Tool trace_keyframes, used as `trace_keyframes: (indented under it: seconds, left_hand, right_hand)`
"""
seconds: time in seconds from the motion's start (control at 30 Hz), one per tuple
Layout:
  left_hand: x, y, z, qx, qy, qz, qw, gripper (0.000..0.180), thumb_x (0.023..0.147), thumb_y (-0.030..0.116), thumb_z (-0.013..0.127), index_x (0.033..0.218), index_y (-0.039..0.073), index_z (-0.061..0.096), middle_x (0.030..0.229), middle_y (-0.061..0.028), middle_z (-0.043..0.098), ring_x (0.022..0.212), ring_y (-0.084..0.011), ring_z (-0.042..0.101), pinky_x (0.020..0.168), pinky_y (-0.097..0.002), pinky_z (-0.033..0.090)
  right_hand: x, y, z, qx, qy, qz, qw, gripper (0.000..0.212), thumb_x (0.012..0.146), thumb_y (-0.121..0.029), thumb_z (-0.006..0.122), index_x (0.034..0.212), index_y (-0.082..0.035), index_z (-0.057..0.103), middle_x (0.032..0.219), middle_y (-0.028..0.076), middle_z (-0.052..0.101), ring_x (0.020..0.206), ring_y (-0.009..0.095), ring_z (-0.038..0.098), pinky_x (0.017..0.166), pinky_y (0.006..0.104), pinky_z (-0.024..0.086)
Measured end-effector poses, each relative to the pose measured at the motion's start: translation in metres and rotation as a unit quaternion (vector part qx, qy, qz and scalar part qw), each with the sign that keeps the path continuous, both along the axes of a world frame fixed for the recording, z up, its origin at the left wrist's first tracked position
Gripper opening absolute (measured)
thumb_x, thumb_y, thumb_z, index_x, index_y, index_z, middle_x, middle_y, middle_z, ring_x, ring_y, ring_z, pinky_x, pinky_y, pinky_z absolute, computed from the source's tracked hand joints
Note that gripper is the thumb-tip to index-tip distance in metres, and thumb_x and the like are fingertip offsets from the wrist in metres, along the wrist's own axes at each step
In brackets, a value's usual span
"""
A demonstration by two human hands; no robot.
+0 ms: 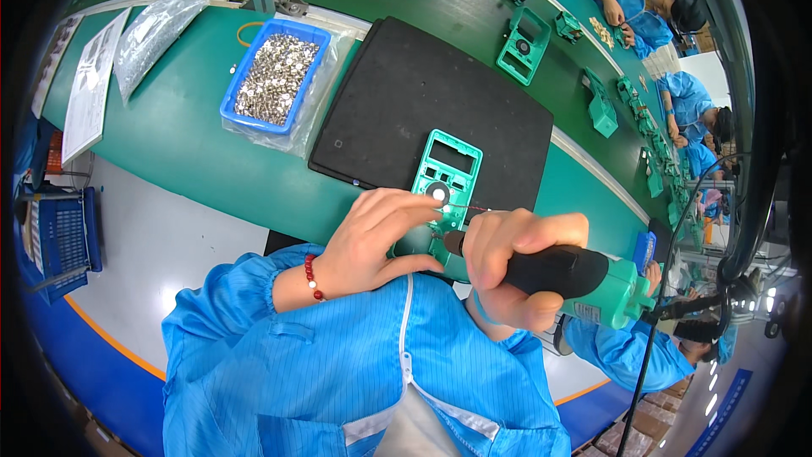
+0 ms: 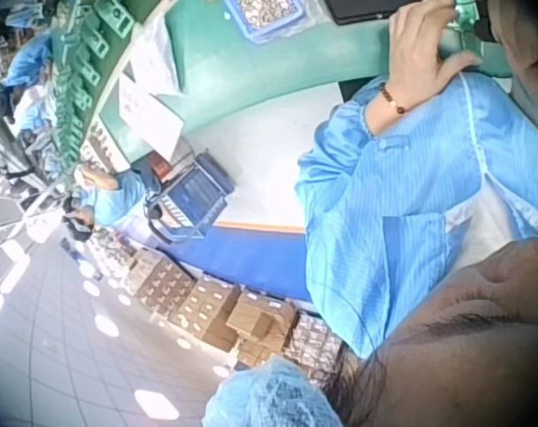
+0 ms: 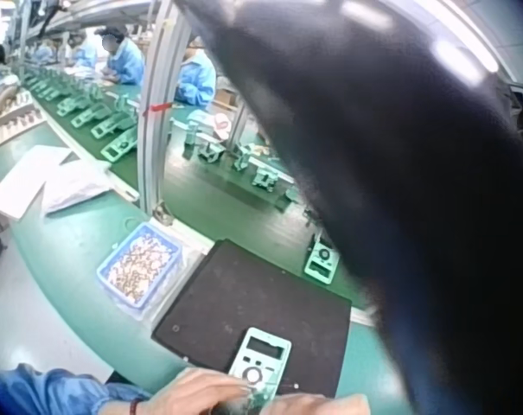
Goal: The person assembles an electronic device by securing small metal components to an electronic housing with screws, using an electric screwdriver.
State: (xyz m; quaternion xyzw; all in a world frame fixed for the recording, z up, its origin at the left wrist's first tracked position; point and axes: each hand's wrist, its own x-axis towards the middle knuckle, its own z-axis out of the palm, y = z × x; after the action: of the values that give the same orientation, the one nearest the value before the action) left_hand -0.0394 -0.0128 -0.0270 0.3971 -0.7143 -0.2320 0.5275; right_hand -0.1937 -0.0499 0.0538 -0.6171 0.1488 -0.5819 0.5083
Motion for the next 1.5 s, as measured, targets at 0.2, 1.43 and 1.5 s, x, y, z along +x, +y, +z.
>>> trace_keyframes:
  seconds: [0.2,1.43,1.5]
  left_hand:
    - [0.006,0.006,-0.02,-0.004,-0.126,0.012,0.992,0.035,0.077,0.032,0.081,0.1,0.009,0.067,0.103,-0.006,0.067,0.095,-0.025,0.062,0.088,-0.0402,0.045]
    - [-0.025,0.017,-0.02,-0.05,-0.197,-0.033,0.979,0.017,0.084,0.026,0.073,0.087,0.012,0.064,0.084,0.0013,0.061,0.096,-0.0183,0.061,0.093,-0.0397,0.044]
    - [-0.025,0.016,-0.021,-0.058,-0.209,-0.055,0.975,0.017,0.085,0.025,0.07,0.091,0.011,0.064,0.086,-0.0009,0.061,0.098,-0.0194,0.06,0.095,-0.0418,0.043]
  right_hand:
    - [0.009,-0.017,-0.007,0.011,0.067,-0.104,0.992,0.049,0.093,-0.049,0.066,0.106,-0.007,0.045,0.061,0.001,0.048,0.046,0.009,0.04,0.043,0.025,0.032]
    - [-0.006,-0.048,-0.072,0.001,0.065,-0.072,0.995,0.023,0.094,-0.013,0.064,0.103,-0.003,0.045,0.065,0.004,0.048,0.045,0.009,0.04,0.043,0.0248,0.035]
    - [-0.011,-0.039,-0.077,0.043,0.026,-0.15,0.987,0.031,0.082,0.004,0.075,0.104,-0.002,0.053,0.092,0.006,0.06,0.073,0.009,0.059,0.066,0.0232,0.049]
